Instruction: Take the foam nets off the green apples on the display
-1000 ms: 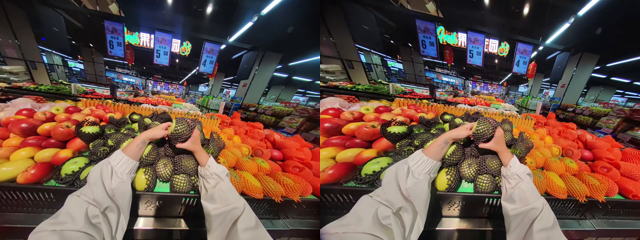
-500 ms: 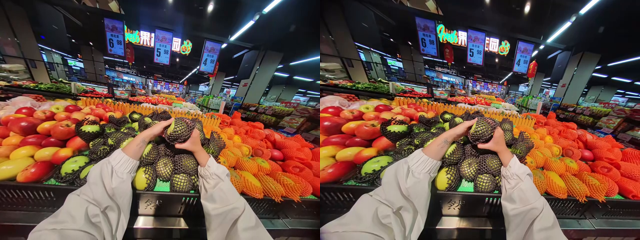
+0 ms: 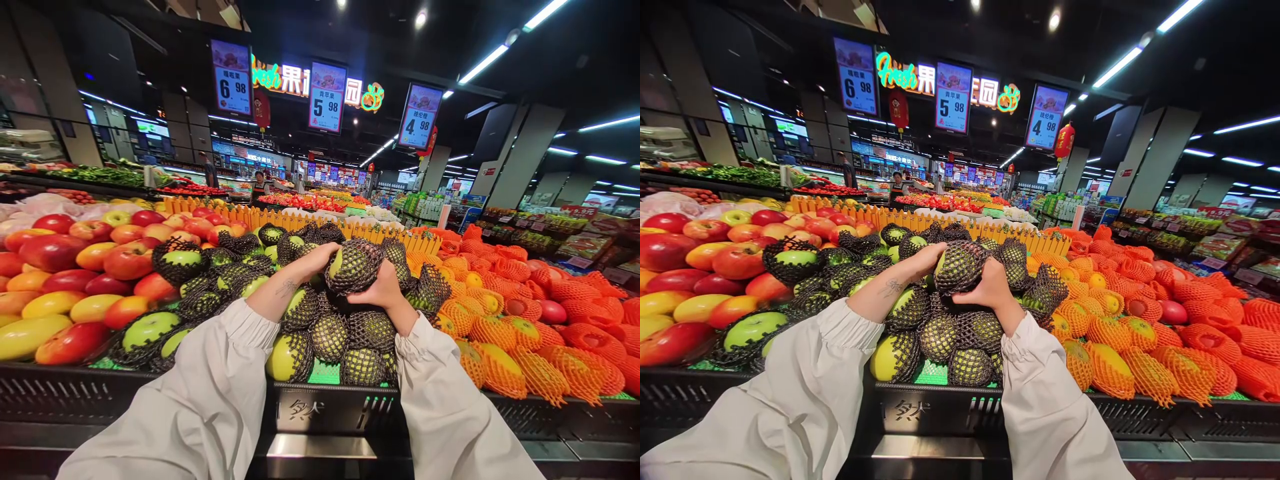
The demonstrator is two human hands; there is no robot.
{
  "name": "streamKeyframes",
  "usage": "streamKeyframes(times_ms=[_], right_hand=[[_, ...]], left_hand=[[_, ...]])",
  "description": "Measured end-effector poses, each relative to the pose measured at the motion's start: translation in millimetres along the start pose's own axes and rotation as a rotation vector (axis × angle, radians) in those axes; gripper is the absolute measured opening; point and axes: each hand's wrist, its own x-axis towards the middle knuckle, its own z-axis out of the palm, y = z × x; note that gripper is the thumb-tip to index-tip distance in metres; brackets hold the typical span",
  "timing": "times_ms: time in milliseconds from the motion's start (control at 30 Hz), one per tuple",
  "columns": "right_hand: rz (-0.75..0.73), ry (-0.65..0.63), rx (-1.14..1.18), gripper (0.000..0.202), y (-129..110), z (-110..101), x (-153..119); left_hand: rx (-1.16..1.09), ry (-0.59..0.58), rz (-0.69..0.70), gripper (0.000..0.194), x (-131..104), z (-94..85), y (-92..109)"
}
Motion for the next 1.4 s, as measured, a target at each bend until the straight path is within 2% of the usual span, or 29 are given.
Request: streamKeyframes(times_ms=[100, 233, 467, 600, 700, 833, 967, 1033, 1133, 1267, 1333, 1400], right_hand=[[-0.04, 0.01, 0.004, 0.077, -0.1, 0.5, -0.5], [-0.059, 0.026, 0.025, 0.073, -1.4, -0.7, 0.5], [0.03, 0.113, 0.031, 0.061, -3.3, -2.1, 2.0], [0.112, 0.139, 0.044, 0.057, -2.8, -1.1, 1.4], [0.223, 0.241, 0.053, 0.055, -0.2, 1.0, 0.0], [0.391, 0.387, 0.131, 0.054, 5.4, 5.2, -1.0], [0.437, 0.394, 0.26, 0.059, 9.2, 8.1, -0.1], [0.435, 0.381, 0.269, 0.057, 9.4, 8.3, 0.7], [0.414, 0.331, 0.222, 0.052, 7.1, 6.8, 2.5], [0.324, 0.215, 0.142, 0.051, 0.9, 2.2, 5.7], [0.266, 0.153, 0.12, 0.053, -2.0, 0.4, 7.0], [0.224, 0.103, 0.109, 0.056, -4.1, -0.5, 7.6]], left_hand=[[-0.113, -0.101, -0.019, 0.05, -1.1, -0.1, 0.3], [-0.081, -0.083, 0.001, 0.054, -3.6, -1.1, 1.7], [-0.068, -0.106, 0.007, 0.038, -6.5, 0.0, 4.6], [0.064, -0.017, 0.128, 0.024, -2.0, -3.6, 2.5], [0.085, 0.013, 0.175, 0.021, -0.1, -6.9, 2.3], [0.197, -0.121, 0.151, 0.016, -3.3, -7.3, 5.7], [0.302, -0.312, 0.077, 0.019, -9.2, -6.5, 9.6], [0.294, -0.348, 0.078, 0.019, -10.2, -7.1, 10.1], [0.226, -0.263, 0.115, 0.017, -7.2, -8.2, 8.6], [0.216, -0.023, 0.124, 0.015, 1.5, -8.7, 4.0], [0.236, 0.053, 0.224, 0.004, 5.5, -9.3, 1.0], [0.246, 0.062, 0.341, 0.018, 8.8, -10.5, -2.4]])
